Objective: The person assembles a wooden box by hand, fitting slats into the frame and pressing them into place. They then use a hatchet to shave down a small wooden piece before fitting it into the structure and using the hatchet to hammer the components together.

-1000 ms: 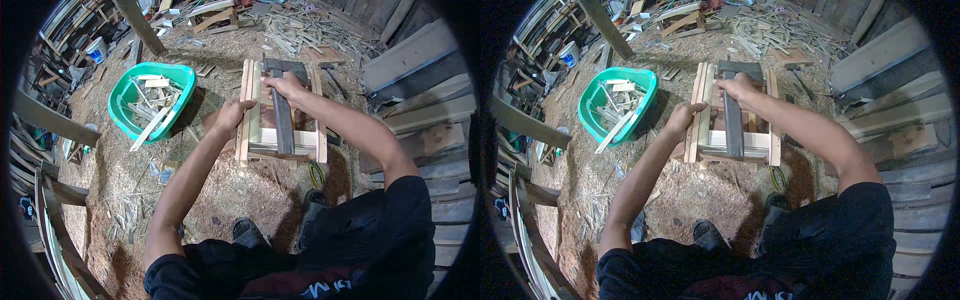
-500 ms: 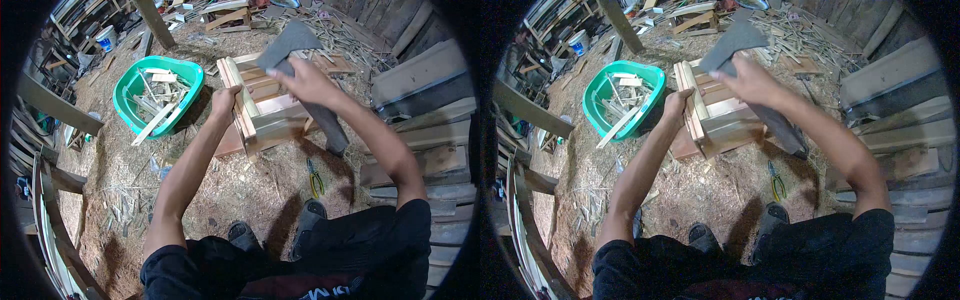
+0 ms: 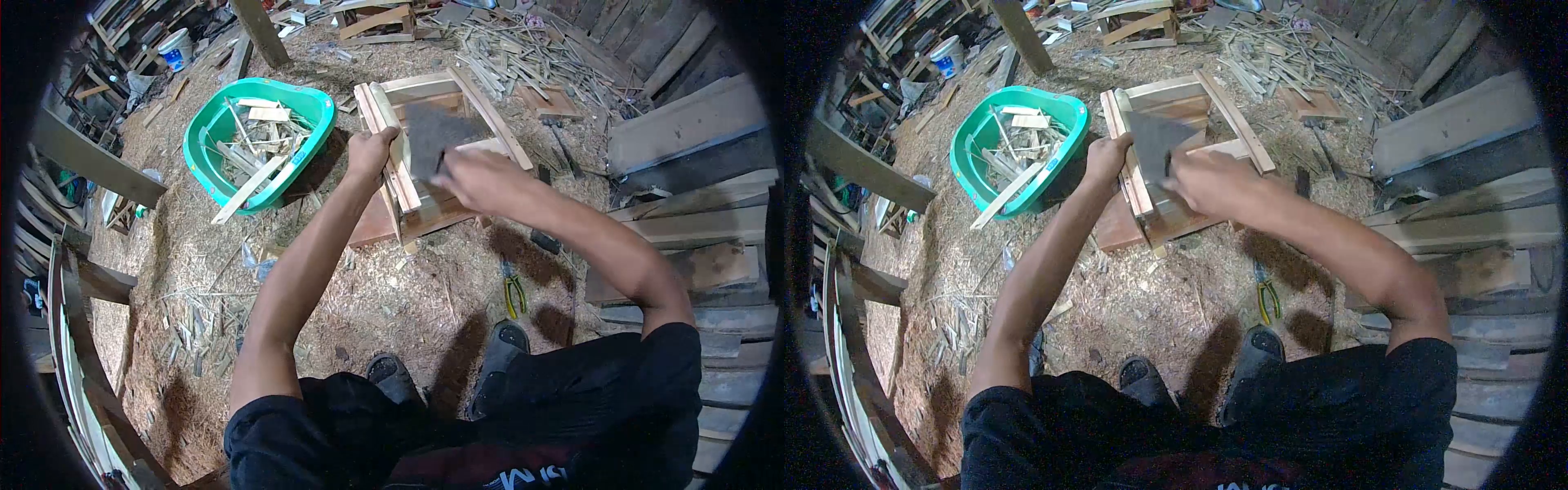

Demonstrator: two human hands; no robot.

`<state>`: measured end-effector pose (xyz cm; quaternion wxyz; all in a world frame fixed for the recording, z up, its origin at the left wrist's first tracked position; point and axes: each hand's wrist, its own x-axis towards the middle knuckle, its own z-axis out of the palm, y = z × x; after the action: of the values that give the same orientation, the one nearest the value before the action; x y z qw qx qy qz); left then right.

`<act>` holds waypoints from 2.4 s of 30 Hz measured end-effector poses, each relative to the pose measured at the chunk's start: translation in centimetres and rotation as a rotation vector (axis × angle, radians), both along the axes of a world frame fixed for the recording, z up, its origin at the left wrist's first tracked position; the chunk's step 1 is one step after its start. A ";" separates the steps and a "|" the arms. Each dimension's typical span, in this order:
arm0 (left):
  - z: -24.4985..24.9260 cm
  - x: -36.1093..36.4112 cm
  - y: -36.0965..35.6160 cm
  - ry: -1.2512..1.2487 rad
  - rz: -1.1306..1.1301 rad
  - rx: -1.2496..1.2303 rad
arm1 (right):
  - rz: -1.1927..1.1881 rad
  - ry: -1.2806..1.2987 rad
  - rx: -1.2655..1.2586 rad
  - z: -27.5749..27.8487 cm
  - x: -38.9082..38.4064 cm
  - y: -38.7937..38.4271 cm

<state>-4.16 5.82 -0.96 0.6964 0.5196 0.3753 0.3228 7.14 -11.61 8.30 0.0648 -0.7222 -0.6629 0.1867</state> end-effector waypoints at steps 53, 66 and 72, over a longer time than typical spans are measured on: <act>-2.0 3.4 5.2 -0.058 0.050 -0.071 | -0.418 0.078 0.189 -5.1 7.9 21.6; -2.4 3.4 5.6 -0.044 0.042 -0.024 | -0.452 0.643 0.147 -8.1 9.2 22.9; -3.0 3.5 6.6 -0.008 0.001 0.018 | -0.486 1.008 0.043 -6.9 8.1 21.6</act>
<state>-0.67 12.41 -3.99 0.6931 0.5244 0.3699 0.3284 15.26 9.95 1.38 0.4296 -0.6741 -0.3679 0.4751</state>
